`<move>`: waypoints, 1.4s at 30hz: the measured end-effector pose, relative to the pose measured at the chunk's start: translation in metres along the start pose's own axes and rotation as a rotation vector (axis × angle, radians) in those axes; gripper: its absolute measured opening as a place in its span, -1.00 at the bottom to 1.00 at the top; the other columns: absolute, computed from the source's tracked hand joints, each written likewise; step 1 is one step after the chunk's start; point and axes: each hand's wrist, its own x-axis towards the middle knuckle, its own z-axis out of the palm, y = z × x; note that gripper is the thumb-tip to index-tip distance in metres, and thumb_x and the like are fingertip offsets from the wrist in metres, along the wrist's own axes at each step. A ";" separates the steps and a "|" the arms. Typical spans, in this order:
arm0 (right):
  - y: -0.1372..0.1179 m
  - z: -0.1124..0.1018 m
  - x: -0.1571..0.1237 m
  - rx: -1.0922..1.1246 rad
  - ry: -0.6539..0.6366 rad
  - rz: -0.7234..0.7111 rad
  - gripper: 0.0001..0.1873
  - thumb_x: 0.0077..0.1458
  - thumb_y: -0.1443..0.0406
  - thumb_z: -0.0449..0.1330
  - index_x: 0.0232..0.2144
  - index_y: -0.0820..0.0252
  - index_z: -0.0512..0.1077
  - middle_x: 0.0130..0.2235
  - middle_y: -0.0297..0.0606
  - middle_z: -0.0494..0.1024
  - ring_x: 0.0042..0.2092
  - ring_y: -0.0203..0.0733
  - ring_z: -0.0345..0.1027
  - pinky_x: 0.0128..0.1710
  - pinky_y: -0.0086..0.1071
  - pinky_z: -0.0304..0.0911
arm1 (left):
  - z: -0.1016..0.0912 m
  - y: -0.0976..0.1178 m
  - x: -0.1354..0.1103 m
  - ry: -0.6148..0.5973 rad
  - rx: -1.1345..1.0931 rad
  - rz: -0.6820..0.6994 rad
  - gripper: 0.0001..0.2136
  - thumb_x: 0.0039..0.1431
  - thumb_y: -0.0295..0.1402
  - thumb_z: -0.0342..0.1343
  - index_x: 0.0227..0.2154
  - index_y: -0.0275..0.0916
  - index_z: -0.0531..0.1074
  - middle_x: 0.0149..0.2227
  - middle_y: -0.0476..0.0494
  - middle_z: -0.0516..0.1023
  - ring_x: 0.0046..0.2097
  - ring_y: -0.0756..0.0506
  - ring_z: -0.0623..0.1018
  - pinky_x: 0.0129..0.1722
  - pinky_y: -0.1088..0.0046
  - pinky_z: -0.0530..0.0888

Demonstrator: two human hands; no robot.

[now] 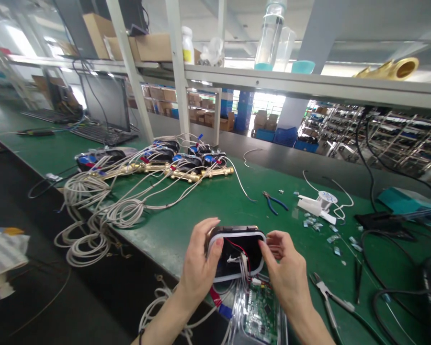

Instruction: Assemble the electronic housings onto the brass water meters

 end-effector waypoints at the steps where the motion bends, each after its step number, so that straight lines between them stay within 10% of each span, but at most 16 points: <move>1: 0.000 0.000 -0.001 -0.007 0.008 0.006 -0.77 0.14 0.11 0.10 -0.28 0.14 0.34 -0.36 -0.30 0.53 -0.35 -0.24 0.45 -0.33 -0.41 0.31 | -0.002 0.001 -0.003 0.049 0.012 -0.010 -0.78 0.26 -0.29 -0.04 -0.06 -0.17 0.25 -0.04 -0.13 0.37 -0.01 -0.08 0.42 0.00 0.37 0.37; 7: 0.000 -0.008 -0.001 -0.045 -0.031 -0.013 -0.74 0.17 0.08 0.06 -0.39 0.12 0.36 -0.44 -0.36 0.50 -0.42 -0.28 0.39 -0.40 -0.43 0.24 | -0.019 0.007 -0.020 0.009 0.297 -0.061 -0.83 0.23 -0.23 0.02 -0.41 -0.19 0.28 -0.50 0.06 0.30 -0.47 0.00 0.35 -0.43 0.49 0.32; 21: -0.005 -0.014 0.007 -0.051 -0.042 -0.038 -0.70 0.11 0.07 0.12 -0.50 0.14 0.38 -0.53 -0.39 0.47 -0.49 -0.31 0.32 -0.46 -0.46 0.17 | -0.020 -0.002 -0.025 0.017 0.297 0.073 -0.67 0.22 -0.32 0.07 -0.63 -0.23 0.17 -0.63 0.13 0.11 -0.60 0.10 0.18 -0.53 0.54 0.15; 34: 0.001 -0.015 0.011 -0.041 -0.116 0.012 -0.64 0.09 -0.01 0.10 -0.50 0.13 0.38 -0.52 -0.37 0.45 -0.49 -0.29 0.28 -0.47 -0.42 0.15 | -0.010 -0.001 -0.015 0.058 0.088 -0.101 -0.68 0.20 -0.20 0.06 -0.59 -0.19 0.14 -0.51 0.05 0.19 -0.45 0.02 0.29 -0.43 0.52 0.30; 42: -0.003 -0.011 0.020 0.071 -0.073 0.033 -0.59 0.04 -0.01 0.16 -0.20 0.16 0.35 -0.21 -0.22 0.51 -0.21 -0.19 0.42 -0.20 -0.32 0.33 | -0.003 0.010 0.004 -0.004 0.013 -0.293 -0.68 0.19 -0.10 0.01 -0.11 -0.20 0.36 -0.19 -0.13 0.52 -0.21 -0.07 0.51 -0.21 0.40 0.44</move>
